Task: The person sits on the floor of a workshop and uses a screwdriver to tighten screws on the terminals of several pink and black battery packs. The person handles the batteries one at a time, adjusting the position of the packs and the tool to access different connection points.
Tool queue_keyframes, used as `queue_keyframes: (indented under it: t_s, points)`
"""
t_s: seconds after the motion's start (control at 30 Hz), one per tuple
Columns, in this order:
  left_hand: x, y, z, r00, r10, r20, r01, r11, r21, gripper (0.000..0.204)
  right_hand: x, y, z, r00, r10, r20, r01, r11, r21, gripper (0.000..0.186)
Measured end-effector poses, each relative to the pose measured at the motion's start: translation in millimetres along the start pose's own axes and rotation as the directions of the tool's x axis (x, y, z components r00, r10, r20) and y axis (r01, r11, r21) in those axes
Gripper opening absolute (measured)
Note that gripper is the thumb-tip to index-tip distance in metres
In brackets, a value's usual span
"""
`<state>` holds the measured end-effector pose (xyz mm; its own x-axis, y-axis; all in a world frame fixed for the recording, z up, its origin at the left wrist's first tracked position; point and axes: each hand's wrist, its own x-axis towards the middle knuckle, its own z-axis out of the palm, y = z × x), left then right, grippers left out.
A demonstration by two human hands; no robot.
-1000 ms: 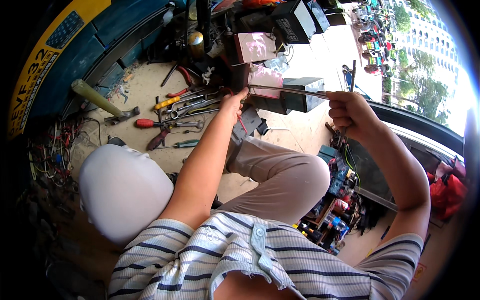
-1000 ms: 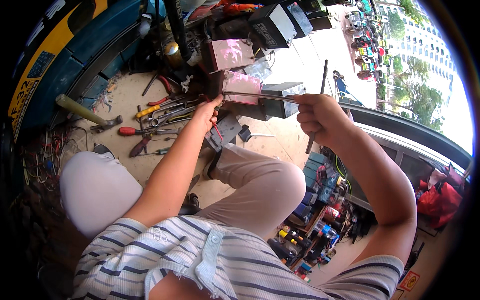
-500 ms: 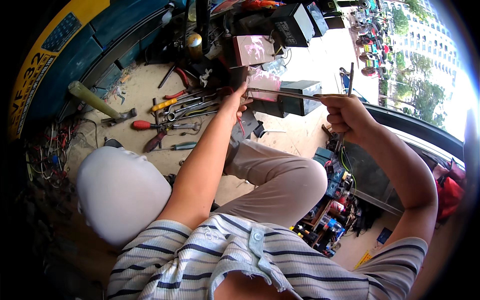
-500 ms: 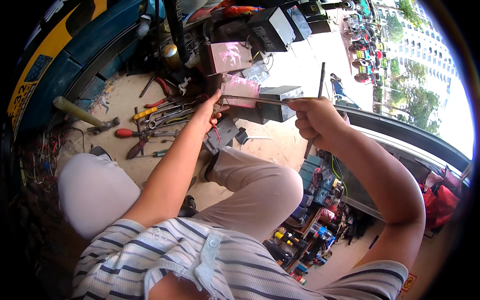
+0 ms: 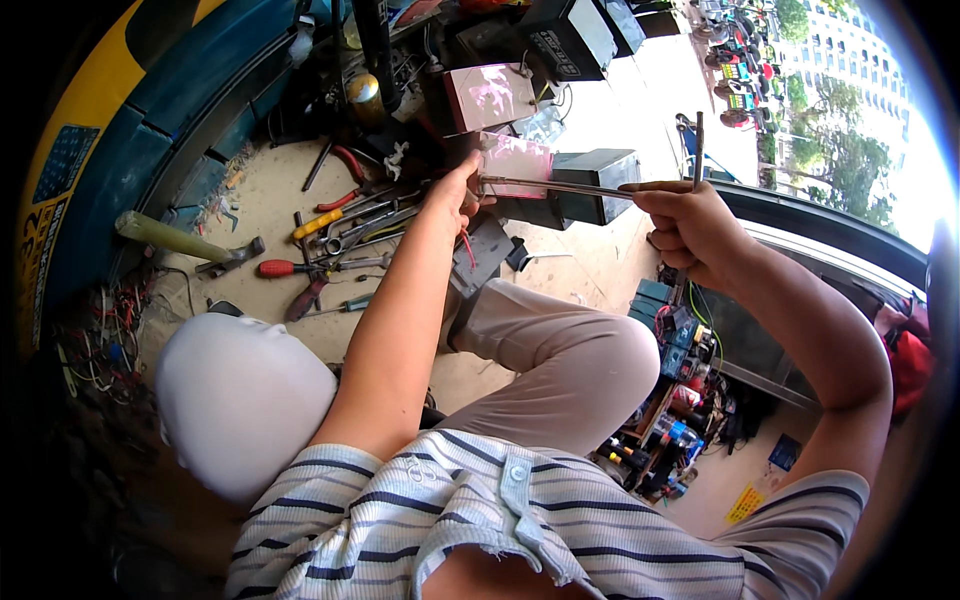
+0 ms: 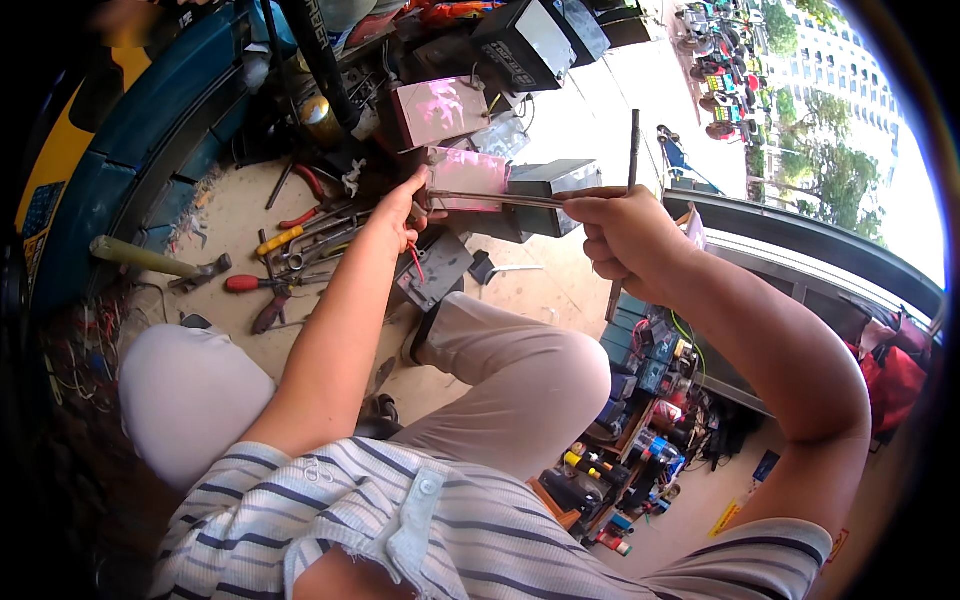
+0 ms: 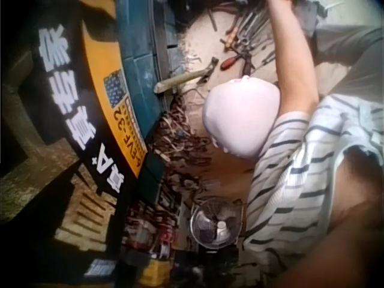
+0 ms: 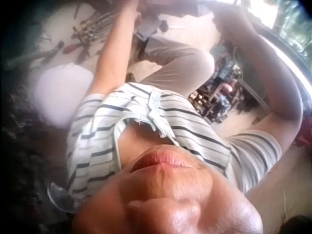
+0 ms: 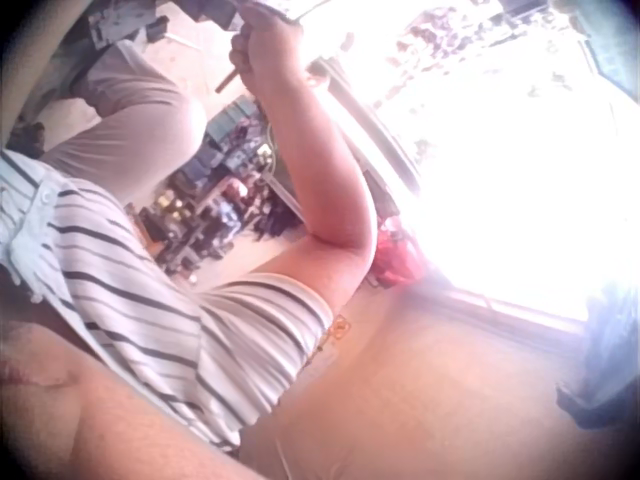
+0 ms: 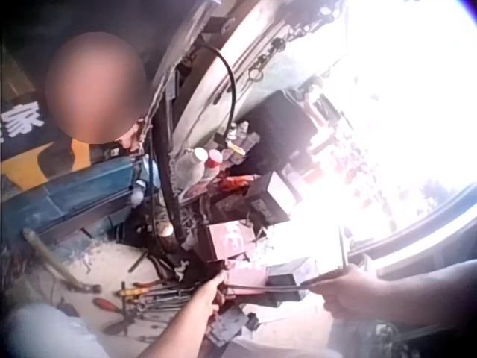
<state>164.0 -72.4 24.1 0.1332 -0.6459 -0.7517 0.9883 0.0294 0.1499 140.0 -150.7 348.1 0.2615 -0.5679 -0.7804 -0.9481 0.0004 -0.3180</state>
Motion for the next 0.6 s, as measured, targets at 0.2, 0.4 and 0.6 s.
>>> queue_keyframes:
  t_s: [0.2,0.4,0.6]
  points:
    - [1.4,1.2,0.7,1.000,-0.003,0.024,0.004,0.999,-0.051,0.040,6.8,7.0,-4.0,0.962,-0.268,0.051,0.260,0.847,-0.463,0.023]
    - [-3.5,0.2,-2.0,1.000,-0.003,-0.014,0.003,1.000,-0.030,0.044,-22.1,-13.7,28.2,0.953,-0.283,0.112,0.226,0.414,-0.882,0.027]
    - [-3.2,-15.2,11.9,0.965,0.009,-0.264,0.025,0.992,0.126,0.065,-7.6,-1.6,0.4,0.784,-0.390,0.484,0.467,-0.143,-0.872,0.043]
